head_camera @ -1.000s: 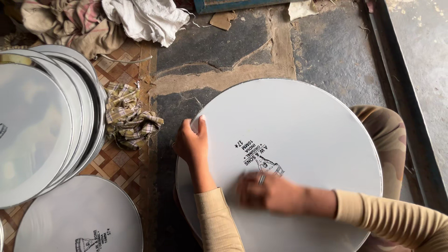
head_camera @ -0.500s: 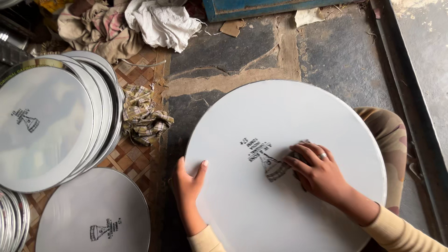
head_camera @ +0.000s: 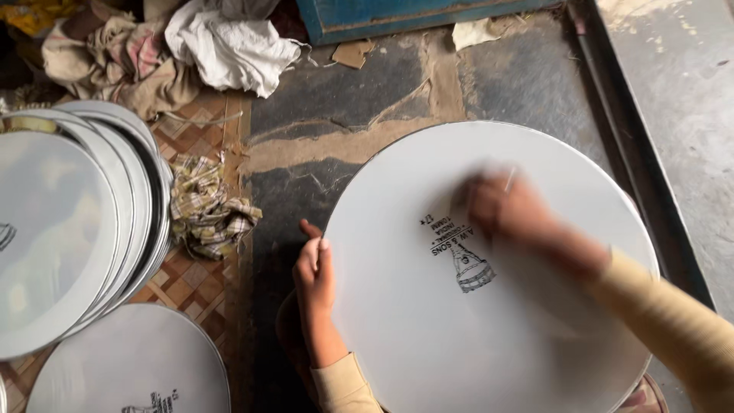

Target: The person sits on the floor and wipes the surfaces of several round metal lids using a cloth. They handle plain white lids and lids with printed animal designs, wiping each one individually and placing them into separate stacks.

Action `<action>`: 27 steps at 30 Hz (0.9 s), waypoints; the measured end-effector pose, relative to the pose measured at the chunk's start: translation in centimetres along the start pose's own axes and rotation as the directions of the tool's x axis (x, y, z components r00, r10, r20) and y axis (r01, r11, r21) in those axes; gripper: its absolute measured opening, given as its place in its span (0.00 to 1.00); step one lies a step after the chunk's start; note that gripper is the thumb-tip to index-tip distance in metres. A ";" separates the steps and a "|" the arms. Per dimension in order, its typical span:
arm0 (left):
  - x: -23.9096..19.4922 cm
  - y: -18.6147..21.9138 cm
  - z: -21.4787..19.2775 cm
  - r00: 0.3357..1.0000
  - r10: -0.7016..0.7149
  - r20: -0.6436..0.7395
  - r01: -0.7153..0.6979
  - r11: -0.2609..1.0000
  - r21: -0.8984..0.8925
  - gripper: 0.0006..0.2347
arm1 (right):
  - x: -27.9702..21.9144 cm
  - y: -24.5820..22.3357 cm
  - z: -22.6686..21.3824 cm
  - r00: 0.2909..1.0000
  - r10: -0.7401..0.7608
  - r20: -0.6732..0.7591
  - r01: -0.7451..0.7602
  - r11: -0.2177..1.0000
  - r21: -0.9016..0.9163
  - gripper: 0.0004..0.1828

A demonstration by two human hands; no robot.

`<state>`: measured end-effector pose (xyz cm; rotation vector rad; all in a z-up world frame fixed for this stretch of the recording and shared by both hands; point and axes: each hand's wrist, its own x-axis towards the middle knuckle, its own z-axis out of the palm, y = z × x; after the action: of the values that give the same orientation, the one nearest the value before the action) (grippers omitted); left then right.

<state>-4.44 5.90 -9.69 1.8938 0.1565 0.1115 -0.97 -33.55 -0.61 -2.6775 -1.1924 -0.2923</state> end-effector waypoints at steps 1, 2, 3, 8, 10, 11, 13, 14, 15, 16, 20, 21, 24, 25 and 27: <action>0.0 0.1 0.2 1.000 0.021 0.014 -0.021 1.000 -0.018 0.25 | 1.4 3.1 0.5 0.964 0.245 -0.101 -0.241 0.969 0.046 0.16; -0.3 0.5 0.2 0.999 0.043 0.027 -0.042 0.998 -0.036 0.29 | 2.9 4.6 1.3 0.892 0.366 -0.265 -0.390 0.920 -0.044 0.16; 0.3 1.2 0.2 0.996 0.075 0.045 -0.072 0.996 -0.053 0.32 | 4.6 5.3 1.9 0.776 0.449 -0.442 -0.542 0.833 -0.105 0.18; 0.8 2.8 0.1 0.979 0.105 0.172 -0.006 0.868 -0.496 0.52 | 10.2 -9.0 6.1 0.994 0.075 -0.079 -0.065 0.991 0.121 0.18; 0.7 2.3 -0.2 0.975 0.031 0.222 0.107 0.806 -0.582 0.55 | 8.3 -17.8 5.9 0.938 -0.304 -0.169 0.317 0.946 0.059 0.25; 0.7 1.9 -0.3 0.968 0.040 0.246 0.138 0.738 -0.661 0.56 | 7.0 -20.7 5.2 0.939 -0.305 -0.156 0.327 0.935 0.139 0.23; 1.0 1.1 -0.5 0.964 0.044 0.263 0.170 0.657 -0.734 0.57 | 7.0 -22.8 4.8 0.924 -0.351 -0.152 0.378 0.898 0.226 0.22; 1.3 0.7 -0.5 0.966 0.036 0.257 0.171 0.654 -0.737 0.58 | 7.1 -21.7 4.5 0.906 -0.392 -0.160 0.421 0.877 0.233 0.22; 1.4 0.3 -0.2 0.968 0.032 0.249 0.170 0.646 -0.744 0.58 | 8.0 -19.6 4.7 0.885 -0.435 -0.165 0.464 0.854 0.235 0.22; 1.5 -0.1 0.0 0.971 0.014 0.238 0.168 0.669 -0.724 0.58 | 9.7 -17.4 5.4 0.905 -0.368 -0.214 0.408 0.893 0.191 0.20; 1.5 -0.4 0.2 0.962 0.118 0.246 0.088 0.721 -0.687 0.59 | 15.7 -6.3 6.7 0.979 0.112 -0.168 -0.109 0.994 0.029 0.28; 1.6 -0.3 0.2 0.946 0.189 0.263 0.048 0.722 -0.690 0.59 | 17.0 -5.6 6.4 0.908 0.318 -0.272 -0.323 0.946 0.027 0.29; 1.9 -0.2 -0.1 0.944 0.215 0.250 0.027 0.706 -0.708 0.59 | 16.5 -8.7 6.3 0.905 0.384 -0.183 -0.395 0.918 -0.027 0.25; 1.7 -0.3 0.0 0.951 0.194 0.240 0.020 0.739 -0.673 0.59 | 14.9 -11.4 6.0 0.964 0.206 -0.171 -0.215 0.976 -0.037 0.25; 1.2 -0.1 0.2 0.964 0.145 0.222 0.016 0.803 -0.595 0.59 | 10.2 -17.7 5.3 0.981 -0.086 -0.176 0.107 0.988 0.110 0.24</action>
<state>-3.24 5.94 -9.90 1.2625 -0.1176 -0.0413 -7.01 -13.37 -1.31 -2.4427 -1.2473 -0.4425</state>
